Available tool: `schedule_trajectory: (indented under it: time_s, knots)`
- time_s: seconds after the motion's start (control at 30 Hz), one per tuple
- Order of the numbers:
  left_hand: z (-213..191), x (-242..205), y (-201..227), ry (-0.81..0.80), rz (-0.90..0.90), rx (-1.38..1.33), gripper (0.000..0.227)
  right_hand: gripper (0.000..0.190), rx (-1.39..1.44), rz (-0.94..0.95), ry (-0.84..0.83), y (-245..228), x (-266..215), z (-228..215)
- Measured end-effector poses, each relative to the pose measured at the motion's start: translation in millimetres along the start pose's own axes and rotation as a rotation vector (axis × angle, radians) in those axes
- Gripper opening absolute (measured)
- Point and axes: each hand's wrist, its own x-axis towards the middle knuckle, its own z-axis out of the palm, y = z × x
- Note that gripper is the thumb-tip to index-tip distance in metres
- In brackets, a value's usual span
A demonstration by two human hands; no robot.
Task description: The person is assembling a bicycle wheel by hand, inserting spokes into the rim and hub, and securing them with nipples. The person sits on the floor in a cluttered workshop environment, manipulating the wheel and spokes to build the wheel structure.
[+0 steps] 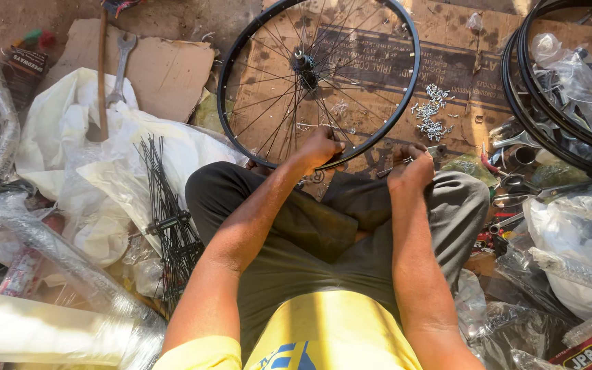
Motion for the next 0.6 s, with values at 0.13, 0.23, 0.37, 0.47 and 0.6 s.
schedule_trajectory:
  time_s: [0.13,0.23,0.37,0.47,0.6]
  knots:
    - [-8.3,11.0,14.1,-0.086,-0.047,-0.185,0.021,0.016,0.066,0.066,-0.062,-2.3,2.4,-3.4]
    - [0.7,23.7,3.7,-0.039,-0.047,-0.209,0.021,0.015,0.063,0.095,-0.193,-6.4,-21.3,8.1]
    - [15.2,41.6,-11.9,-0.019,0.031,-0.284,0.022,0.009,-0.102,0.074,-0.179,-10.2,-63.5,27.7]
    - [18.7,46.0,-11.2,-0.011,0.028,-0.273,0.024,0.004,-0.228,0.024,-0.194,-3.6,-80.9,30.9]
    - [18.0,44.1,-3.3,-0.056,-0.006,-0.351,0.024,0.009,-0.434,-0.114,-0.216,18.4,-94.9,29.0]
